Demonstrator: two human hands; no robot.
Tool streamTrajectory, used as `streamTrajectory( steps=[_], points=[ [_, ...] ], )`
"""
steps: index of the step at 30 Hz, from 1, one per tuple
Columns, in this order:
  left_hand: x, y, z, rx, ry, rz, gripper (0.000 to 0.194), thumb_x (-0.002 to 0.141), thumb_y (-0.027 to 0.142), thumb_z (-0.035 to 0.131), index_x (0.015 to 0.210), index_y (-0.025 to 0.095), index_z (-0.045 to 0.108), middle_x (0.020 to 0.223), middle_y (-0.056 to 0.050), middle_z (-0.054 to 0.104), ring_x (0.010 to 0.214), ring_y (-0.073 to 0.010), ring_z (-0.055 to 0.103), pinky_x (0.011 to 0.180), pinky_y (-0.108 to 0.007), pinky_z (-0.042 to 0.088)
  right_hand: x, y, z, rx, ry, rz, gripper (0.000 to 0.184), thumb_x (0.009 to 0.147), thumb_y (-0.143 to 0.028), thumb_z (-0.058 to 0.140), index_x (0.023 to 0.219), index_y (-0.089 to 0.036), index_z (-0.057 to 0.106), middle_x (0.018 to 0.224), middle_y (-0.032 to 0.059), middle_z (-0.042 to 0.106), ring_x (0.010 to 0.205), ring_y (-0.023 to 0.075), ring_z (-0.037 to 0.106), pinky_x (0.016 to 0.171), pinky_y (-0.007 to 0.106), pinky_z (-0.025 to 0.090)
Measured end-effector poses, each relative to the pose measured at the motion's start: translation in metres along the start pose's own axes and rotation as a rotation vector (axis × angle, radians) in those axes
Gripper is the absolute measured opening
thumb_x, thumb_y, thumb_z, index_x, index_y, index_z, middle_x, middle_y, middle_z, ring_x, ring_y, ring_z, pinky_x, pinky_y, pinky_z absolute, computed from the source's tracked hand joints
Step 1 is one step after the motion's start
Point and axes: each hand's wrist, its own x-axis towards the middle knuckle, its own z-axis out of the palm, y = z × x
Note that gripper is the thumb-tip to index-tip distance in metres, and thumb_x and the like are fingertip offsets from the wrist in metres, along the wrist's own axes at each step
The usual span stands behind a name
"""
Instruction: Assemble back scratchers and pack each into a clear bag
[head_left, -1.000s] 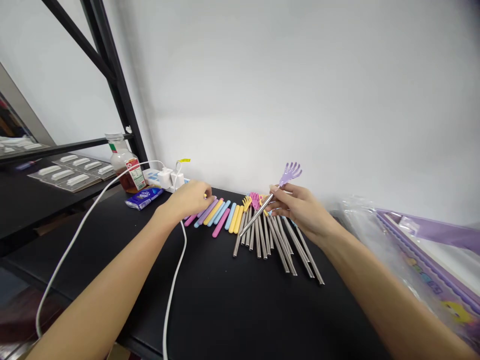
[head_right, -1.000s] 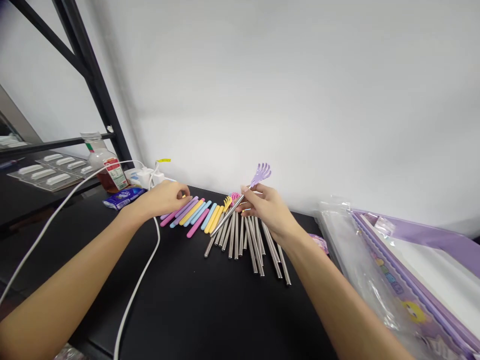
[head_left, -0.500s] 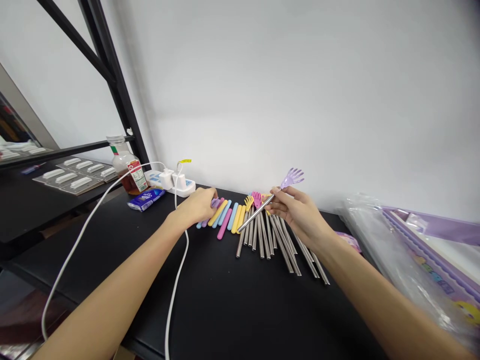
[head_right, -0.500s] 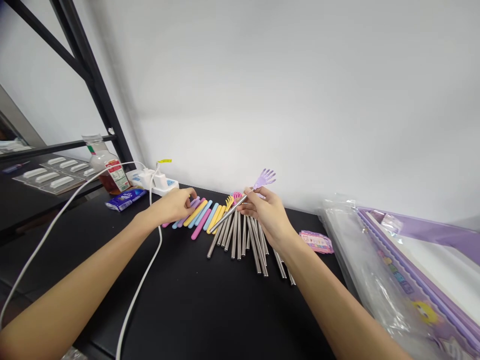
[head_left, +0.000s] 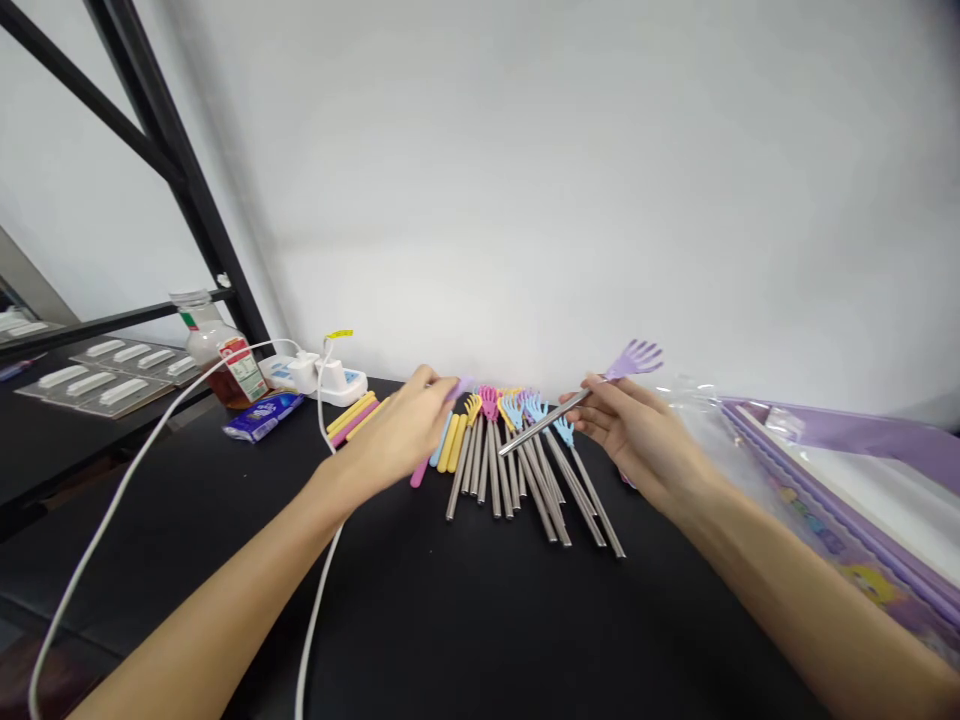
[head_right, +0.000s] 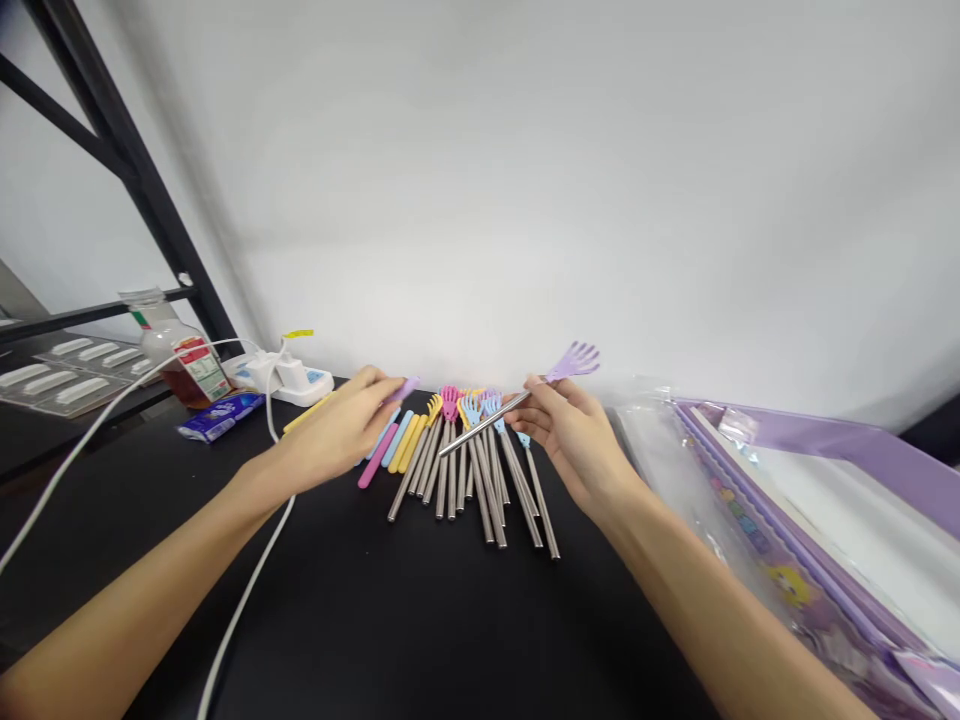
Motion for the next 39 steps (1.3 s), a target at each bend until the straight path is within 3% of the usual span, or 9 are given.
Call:
streamTrajectory(
  steps=[5,10,14,19,26,33,39],
  points=[
    [0.003,0.058,0.029,-0.182,-0.103,0.235,0.029,0.106,0.033,0.033,0.125,0.025,0.053,0.115,-0.006,0.055,0.078,-0.015,0.062,0.071,-0.029,0.05,-0.026,-0.02,-0.051,0.004,0.168,-0.039,0.016,0.084,-0.032,0.072,0.082,-0.019,0.063,0.082,0.0096,0.075,0.078,0.0221,0.074,0.07,0.029,0.059],
    [0.007,0.075,0.055,-0.23,-0.064,0.265,0.036,0.107,0.04,0.032,0.132,0.027,0.053,0.113,-0.005,0.065,0.095,-0.0202,0.066,0.085,-0.034,0.052,-0.042,-0.026,-0.078,0.078,0.24,-0.124,0.012,0.085,-0.029,0.07,0.083,-0.021,0.061,0.077,0.0053,0.074,0.068,0.0181,0.07,0.066,0.028,0.057],
    [-0.001,0.072,0.056,-0.254,-0.01,0.305,0.038,0.107,0.038,0.034,0.138,0.026,0.051,0.122,-0.006,0.067,0.101,-0.0207,0.067,0.09,-0.036,0.053,-0.046,-0.029,-0.075,0.093,0.211,-0.125,0.013,0.087,-0.03,0.068,0.083,-0.022,0.059,0.076,0.0049,0.073,0.064,0.017,0.068,0.063,0.028,0.055],
    [-0.009,0.075,0.049,-0.266,0.011,0.327,0.037,0.106,0.034,0.035,0.139,0.025,0.051,0.117,-0.006,0.07,0.094,-0.0187,0.069,0.082,-0.032,0.056,-0.048,-0.025,-0.068,0.034,0.154,-0.154,0.022,0.085,-0.039,0.071,0.081,-0.023,0.057,0.08,0.0039,0.072,0.065,0.0174,0.068,0.062,0.029,0.055],
    [-0.008,0.069,0.049,-0.262,0.029,0.293,0.034,0.105,0.035,0.039,0.131,0.022,0.058,0.117,-0.006,0.07,0.096,-0.0205,0.068,0.081,-0.033,0.053,-0.05,-0.016,-0.067,0.038,0.07,-0.183,0.023,0.085,-0.04,0.073,0.085,-0.022,0.059,0.089,0.005,0.073,0.072,0.0169,0.068,0.07,0.031,0.056],
    [-0.004,0.065,0.041,-0.413,-0.099,0.281,0.035,0.106,0.038,0.037,0.112,0.019,0.066,0.078,-0.001,0.065,0.069,-0.0136,0.059,0.067,-0.027,0.045,-0.052,-0.015,-0.069,-0.022,-0.058,-0.195,0.022,0.089,-0.043,0.068,0.086,-0.021,0.068,0.099,0.0073,0.073,0.081,0.0183,0.068,0.077,0.032,0.056],
    [0.0,0.067,0.031,-0.667,-0.362,0.193,0.043,0.104,0.045,0.037,0.084,0.017,0.063,0.066,0.001,0.058,0.056,-0.0099,0.047,0.053,-0.024,0.037,-0.048,-0.014,-0.077,-0.095,-0.111,-0.153,0.027,0.085,-0.048,0.072,0.084,-0.022,0.071,0.099,0.007,0.072,0.077,0.0187,0.068,0.075,0.032,0.056]
  ],
)
